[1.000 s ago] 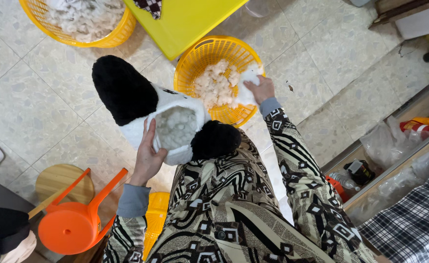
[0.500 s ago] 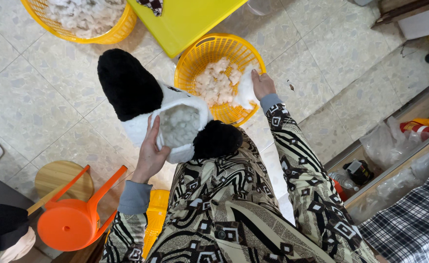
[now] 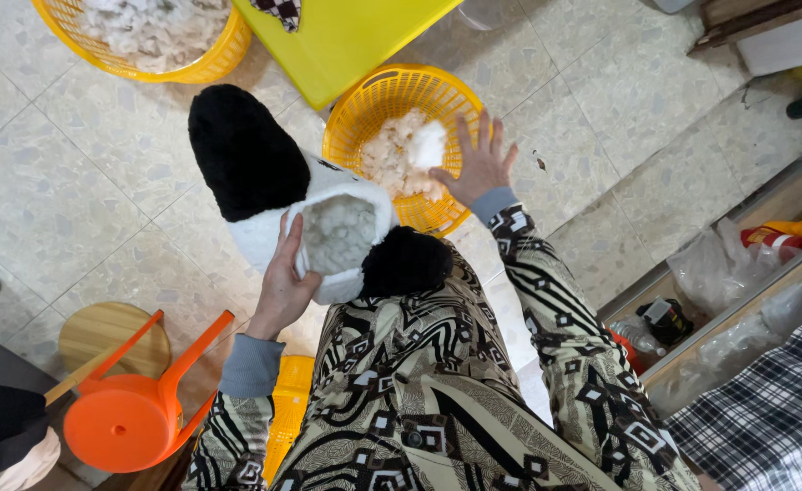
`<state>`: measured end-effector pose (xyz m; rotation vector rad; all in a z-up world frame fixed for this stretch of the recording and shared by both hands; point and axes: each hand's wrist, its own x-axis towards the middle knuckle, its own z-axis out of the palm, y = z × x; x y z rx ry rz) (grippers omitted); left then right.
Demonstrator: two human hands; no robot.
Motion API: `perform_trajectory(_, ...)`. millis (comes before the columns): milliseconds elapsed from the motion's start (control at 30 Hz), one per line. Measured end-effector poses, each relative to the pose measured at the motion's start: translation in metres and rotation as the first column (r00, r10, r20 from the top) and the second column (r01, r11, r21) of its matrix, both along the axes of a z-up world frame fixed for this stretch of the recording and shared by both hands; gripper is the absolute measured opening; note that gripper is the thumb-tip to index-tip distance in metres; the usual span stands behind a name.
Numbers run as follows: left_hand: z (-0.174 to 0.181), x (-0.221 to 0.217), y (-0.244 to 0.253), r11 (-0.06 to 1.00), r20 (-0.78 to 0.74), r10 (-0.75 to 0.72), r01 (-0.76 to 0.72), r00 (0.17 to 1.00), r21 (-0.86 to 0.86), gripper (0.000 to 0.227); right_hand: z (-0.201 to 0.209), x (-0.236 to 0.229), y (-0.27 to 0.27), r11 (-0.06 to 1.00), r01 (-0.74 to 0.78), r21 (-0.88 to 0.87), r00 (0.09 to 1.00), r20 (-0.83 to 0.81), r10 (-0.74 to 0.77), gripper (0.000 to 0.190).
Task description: The person repeatedly scoops white fluffy stuffing from a yellow basket and packs it into the open cavity of a black-and-white plush toy. The person adjusts the toy and continues adding stuffing by hand throughout the clip.
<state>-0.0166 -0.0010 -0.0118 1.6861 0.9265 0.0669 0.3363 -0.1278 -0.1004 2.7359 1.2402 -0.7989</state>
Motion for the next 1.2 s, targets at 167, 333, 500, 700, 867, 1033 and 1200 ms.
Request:
perform_trajectory(167, 0.005, 0.008, 0.000, 1.000, 0.032, -0.003, 0.004, 0.999, -0.030, 0.099, 0.037, -0.064, 0.007, 0.804, -0.346, 0.483, 0.938, 0.149, 0.314, 0.077)
perform_trajectory(333, 0.014, 0.018, -0.003, 0.998, -0.029, -0.016, 0.014, 0.999, -0.057, 0.100, -0.004, -0.159, 0.010, 0.495, -0.749, 0.440, 0.601, 0.138, 0.787, 0.038)
perform_trajectory(500, 0.020, 0.022, -0.009, 0.994, 0.045, -0.112, 0.112, 0.993, 0.006, 0.098, -0.090, -0.174, 0.056, 0.834, -0.479, 0.274, 0.860, -0.044, 0.508, 0.028)
perform_trajectory(700, 0.020, 0.019, -0.009, 0.995, 0.038, -0.095, 0.095, 0.995, 0.002, 0.099, -0.075, -0.155, 0.041, 0.756, -0.455, 0.471, 0.859, 0.009, 0.512, 0.018)
perform_trajectory(867, 0.010, 0.017, -0.003, 0.992, 0.041, -0.119, 0.117, 0.992, 0.056, 0.099, 0.005, -0.146, 0.026, 0.679, -0.320, 0.661, 0.842, -0.129, 0.523, 0.012)
perform_trajectory(1033, 0.007, 0.019, 0.001, 0.997, 0.023, -0.065, 0.066, 0.998, -0.031, 0.099, 0.042, -0.138, 0.003, 0.638, -0.015, 0.770, 0.776, -0.393, 0.493, 0.030)
perform_trajectory(1200, 0.002, 0.008, 0.004, 0.998, 0.123, -0.060, 0.058, 0.991, 0.021, 0.100, 0.035, -0.098, -0.021, 0.583, -0.004, 0.813, 0.896, -0.255, 0.362, 0.043)
